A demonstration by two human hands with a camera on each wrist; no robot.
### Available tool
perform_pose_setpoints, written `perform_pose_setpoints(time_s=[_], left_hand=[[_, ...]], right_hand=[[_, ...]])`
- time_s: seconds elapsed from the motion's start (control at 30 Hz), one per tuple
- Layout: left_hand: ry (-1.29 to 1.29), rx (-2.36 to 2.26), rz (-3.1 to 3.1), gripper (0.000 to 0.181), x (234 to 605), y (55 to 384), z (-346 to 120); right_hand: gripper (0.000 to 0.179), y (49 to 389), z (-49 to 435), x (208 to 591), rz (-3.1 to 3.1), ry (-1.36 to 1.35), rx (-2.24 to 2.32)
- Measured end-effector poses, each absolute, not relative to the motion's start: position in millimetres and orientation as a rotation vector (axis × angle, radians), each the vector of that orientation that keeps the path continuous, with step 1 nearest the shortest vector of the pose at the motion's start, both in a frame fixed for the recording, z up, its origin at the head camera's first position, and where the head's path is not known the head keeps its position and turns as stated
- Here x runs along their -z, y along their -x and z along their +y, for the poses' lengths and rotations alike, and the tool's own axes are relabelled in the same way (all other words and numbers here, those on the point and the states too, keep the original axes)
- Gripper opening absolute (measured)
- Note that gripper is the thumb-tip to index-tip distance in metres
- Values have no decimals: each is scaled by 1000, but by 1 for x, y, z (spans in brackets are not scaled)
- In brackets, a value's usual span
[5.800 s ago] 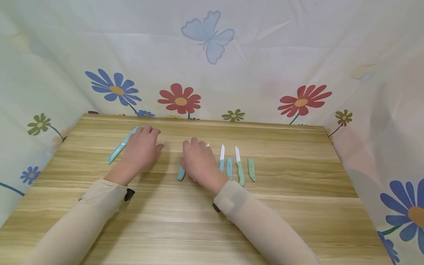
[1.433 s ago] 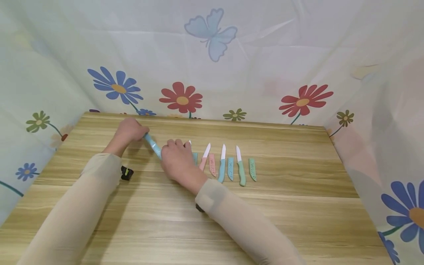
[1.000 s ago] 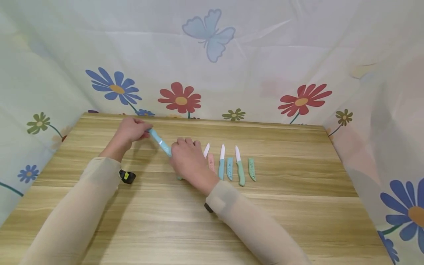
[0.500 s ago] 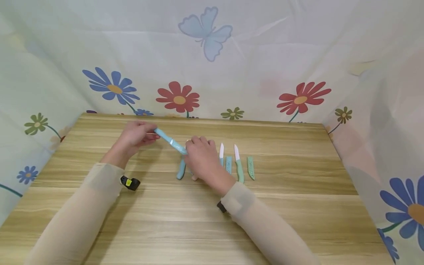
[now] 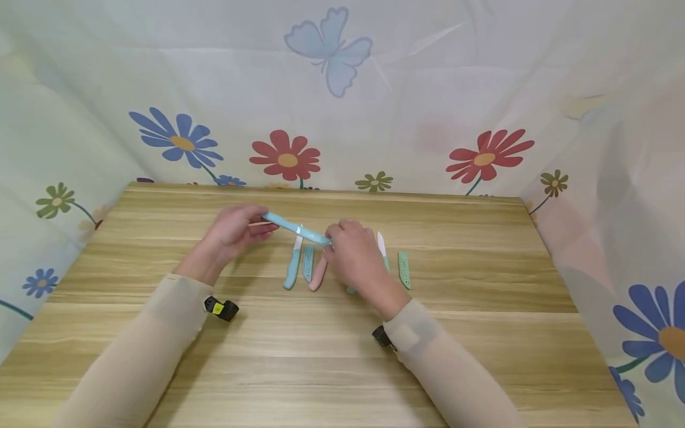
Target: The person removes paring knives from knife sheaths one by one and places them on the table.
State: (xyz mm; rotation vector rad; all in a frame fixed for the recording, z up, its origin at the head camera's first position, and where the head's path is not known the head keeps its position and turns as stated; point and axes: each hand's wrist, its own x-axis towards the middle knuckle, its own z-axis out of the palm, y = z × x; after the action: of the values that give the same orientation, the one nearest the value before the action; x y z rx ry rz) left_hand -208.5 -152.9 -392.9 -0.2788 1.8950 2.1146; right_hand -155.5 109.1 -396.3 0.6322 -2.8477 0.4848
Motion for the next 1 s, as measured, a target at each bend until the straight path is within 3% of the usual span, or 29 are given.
perform_pose_setpoints(time_s=[1.0], left_hand=[[335,-2288,1578,17,403,176,-104]], right_hand=[[26,148,159,403,-2751,-603,-760]])
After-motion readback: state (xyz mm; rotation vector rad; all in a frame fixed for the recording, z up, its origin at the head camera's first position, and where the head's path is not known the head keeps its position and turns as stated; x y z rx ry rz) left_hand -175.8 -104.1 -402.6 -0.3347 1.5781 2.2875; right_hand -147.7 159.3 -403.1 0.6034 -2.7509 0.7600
